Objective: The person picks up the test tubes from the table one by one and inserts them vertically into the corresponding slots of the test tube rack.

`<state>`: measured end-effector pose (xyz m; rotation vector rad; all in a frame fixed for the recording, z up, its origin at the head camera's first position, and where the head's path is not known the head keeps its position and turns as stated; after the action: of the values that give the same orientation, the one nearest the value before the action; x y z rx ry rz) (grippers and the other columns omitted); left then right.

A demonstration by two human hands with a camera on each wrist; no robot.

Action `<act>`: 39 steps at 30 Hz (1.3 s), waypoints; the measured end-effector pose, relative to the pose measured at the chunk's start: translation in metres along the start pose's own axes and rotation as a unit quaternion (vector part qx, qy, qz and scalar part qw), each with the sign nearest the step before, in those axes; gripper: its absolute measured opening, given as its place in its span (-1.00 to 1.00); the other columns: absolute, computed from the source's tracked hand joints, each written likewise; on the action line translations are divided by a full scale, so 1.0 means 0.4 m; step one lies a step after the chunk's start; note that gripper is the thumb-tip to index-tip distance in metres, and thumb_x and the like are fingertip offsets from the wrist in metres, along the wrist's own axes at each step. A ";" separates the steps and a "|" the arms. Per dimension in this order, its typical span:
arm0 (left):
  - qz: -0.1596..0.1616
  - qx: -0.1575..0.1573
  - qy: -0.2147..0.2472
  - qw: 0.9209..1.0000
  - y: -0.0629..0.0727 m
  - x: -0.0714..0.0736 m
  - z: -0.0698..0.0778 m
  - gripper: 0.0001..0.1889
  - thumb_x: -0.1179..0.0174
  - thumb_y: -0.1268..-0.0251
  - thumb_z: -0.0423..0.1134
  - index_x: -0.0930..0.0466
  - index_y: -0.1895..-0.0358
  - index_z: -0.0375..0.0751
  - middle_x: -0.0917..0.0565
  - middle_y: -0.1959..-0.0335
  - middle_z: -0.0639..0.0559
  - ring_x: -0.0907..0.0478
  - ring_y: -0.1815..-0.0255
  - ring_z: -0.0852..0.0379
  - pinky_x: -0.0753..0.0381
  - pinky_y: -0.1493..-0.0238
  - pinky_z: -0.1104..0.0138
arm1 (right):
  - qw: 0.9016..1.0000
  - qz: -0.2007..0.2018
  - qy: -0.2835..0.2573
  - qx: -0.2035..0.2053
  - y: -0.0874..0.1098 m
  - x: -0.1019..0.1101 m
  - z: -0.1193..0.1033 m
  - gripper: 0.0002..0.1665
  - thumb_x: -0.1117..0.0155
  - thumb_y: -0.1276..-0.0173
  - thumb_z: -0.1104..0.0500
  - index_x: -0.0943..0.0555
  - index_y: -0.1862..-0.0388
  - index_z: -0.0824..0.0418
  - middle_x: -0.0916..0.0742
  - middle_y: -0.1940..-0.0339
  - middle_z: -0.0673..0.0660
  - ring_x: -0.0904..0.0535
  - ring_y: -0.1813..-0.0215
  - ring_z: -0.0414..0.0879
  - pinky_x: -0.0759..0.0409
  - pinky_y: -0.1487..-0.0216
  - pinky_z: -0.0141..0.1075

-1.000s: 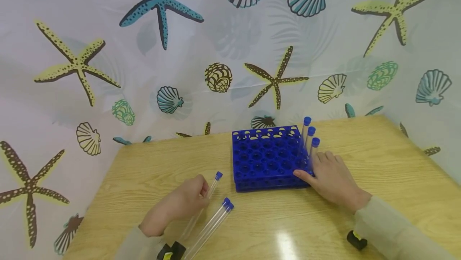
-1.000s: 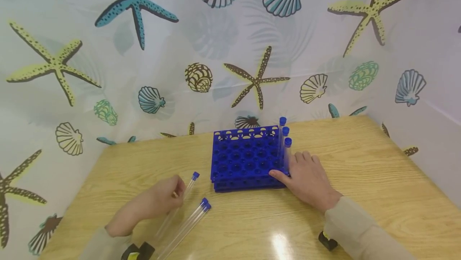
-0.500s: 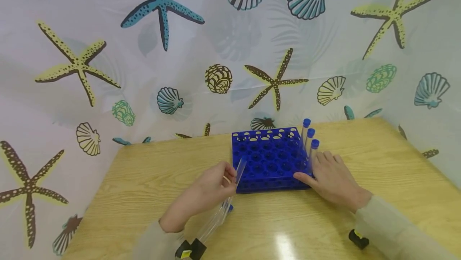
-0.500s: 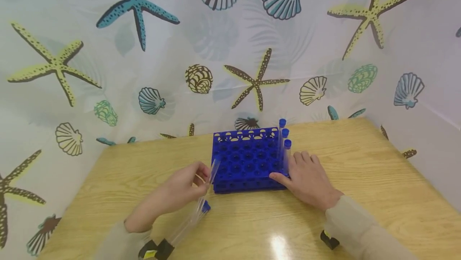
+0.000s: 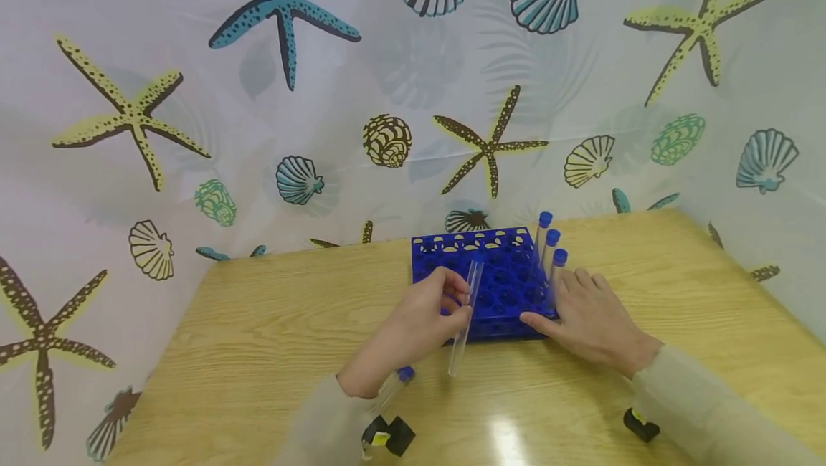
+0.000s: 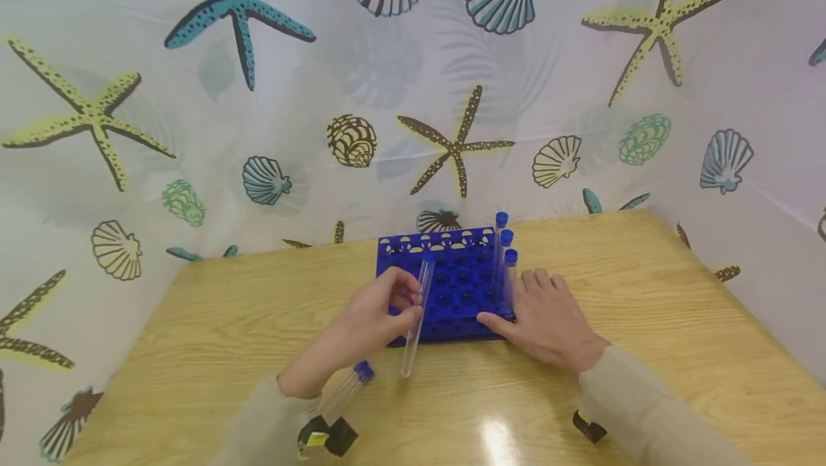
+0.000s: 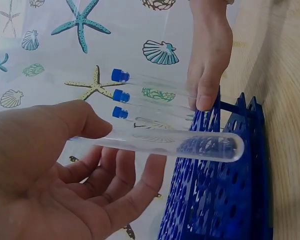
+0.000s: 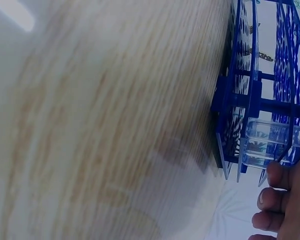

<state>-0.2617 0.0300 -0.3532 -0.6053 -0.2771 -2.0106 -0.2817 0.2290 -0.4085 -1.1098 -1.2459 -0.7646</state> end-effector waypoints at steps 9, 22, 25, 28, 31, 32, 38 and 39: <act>0.060 -0.071 0.040 0.995 -0.067 -0.029 0.066 -0.72 -0.20 -0.35 -0.37 -0.40 -0.07 -0.21 -0.57 0.10 -0.02 -0.56 0.18 0.22 -0.62 0.25 0.49 | 1.000 -0.001 0.007 -0.002 -0.002 -0.009 0.000 0.02 0.02 -0.32 -0.54 -0.47 -0.12 0.42 -0.62 0.18 0.21 -0.49 0.13 0.11 -0.31 0.20 -0.12; 0.149 -0.171 -0.027 0.974 -0.103 -0.032 0.138 -0.70 -0.20 -0.39 -0.35 -0.40 -0.11 -0.21 -0.54 0.07 -0.02 -0.54 0.11 0.18 -0.60 0.20 0.57 | 1.000 0.003 0.011 0.005 0.004 -0.010 -0.004 0.12 0.03 -0.34 -0.52 -0.40 -0.26 0.51 -0.64 -0.02 0.33 -0.53 0.01 0.20 -0.40 0.08 0.01; 0.149 -0.168 -0.033 0.974 -0.106 -0.043 0.138 -0.70 -0.20 -0.40 -0.34 -0.39 -0.11 -0.20 -0.54 0.07 -0.01 -0.53 0.10 0.19 -0.59 0.19 0.58 | 1.000 0.003 0.010 0.005 0.004 -0.011 -0.004 0.12 0.03 -0.34 -0.53 -0.40 -0.26 0.51 -0.63 -0.02 0.33 -0.53 0.01 0.21 -0.40 0.08 0.02; 0.146 -0.157 -0.034 0.976 -0.109 -0.055 0.129 -0.71 -0.19 -0.41 -0.34 -0.39 -0.10 -0.19 -0.52 0.09 0.00 -0.51 0.10 0.20 -0.59 0.18 0.59 | 1.000 0.005 0.008 0.005 0.003 -0.014 -0.004 0.12 0.03 -0.34 -0.53 -0.39 -0.28 0.51 -0.63 -0.04 0.33 -0.53 -0.01 0.21 -0.40 0.08 0.02; 0.139 -0.142 -0.033 0.979 -0.114 -0.067 0.119 -0.73 -0.19 -0.41 -0.34 -0.39 -0.09 -0.18 -0.51 0.10 0.00 -0.49 0.10 0.21 -0.59 0.17 0.60 | 1.000 0.006 0.006 0.005 0.002 -0.014 -0.005 0.11 0.03 -0.35 -0.52 -0.38 -0.29 0.49 -0.63 -0.04 0.32 -0.52 0.00 0.20 -0.39 0.09 0.00; 0.137 -0.138 -0.038 0.980 -0.116 -0.072 0.117 -0.73 -0.19 -0.42 -0.34 -0.39 -0.09 -0.17 -0.51 0.10 0.01 -0.49 0.10 0.22 -0.59 0.17 0.61 | 1.000 0.007 0.003 0.005 0.002 -0.012 -0.005 0.11 0.02 -0.35 -0.52 -0.38 -0.29 0.49 -0.63 -0.03 0.32 -0.52 0.01 0.19 -0.38 0.10 -0.01; 0.124 -0.123 -0.058 0.983 -0.126 -0.098 0.105 -0.73 -0.18 -0.42 -0.33 -0.38 -0.08 -0.17 -0.50 0.10 0.01 -0.50 0.10 0.22 -0.57 0.18 0.63 | 1.000 0.005 -0.003 0.001 0.003 -0.006 -0.002 0.11 0.03 -0.35 -0.51 -0.36 -0.33 0.48 -0.63 -0.09 0.34 -0.52 -0.02 0.20 -0.39 0.07 0.02; 0.122 -0.123 -0.060 0.983 -0.126 -0.101 0.103 -0.74 -0.18 -0.42 -0.34 -0.38 -0.08 -0.17 -0.50 0.10 0.01 -0.50 0.10 0.22 -0.57 0.19 0.63 | 1.000 0.005 -0.004 0.001 0.002 -0.007 -0.002 0.12 0.03 -0.35 -0.52 -0.35 -0.35 0.48 -0.63 -0.10 0.34 -0.52 -0.04 0.21 -0.40 0.05 0.03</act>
<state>-0.2772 0.1031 -0.3367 -0.8745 -0.0232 -1.7861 -0.2811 0.2282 -0.4113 -1.1173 -1.2469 -0.7513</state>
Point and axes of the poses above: each hand's wrist, its own y-axis away from the middle knuckle, its own x-axis out of the back of the hand, z = x × y, the point moved 10 cm from there along -y, towards the middle knuckle
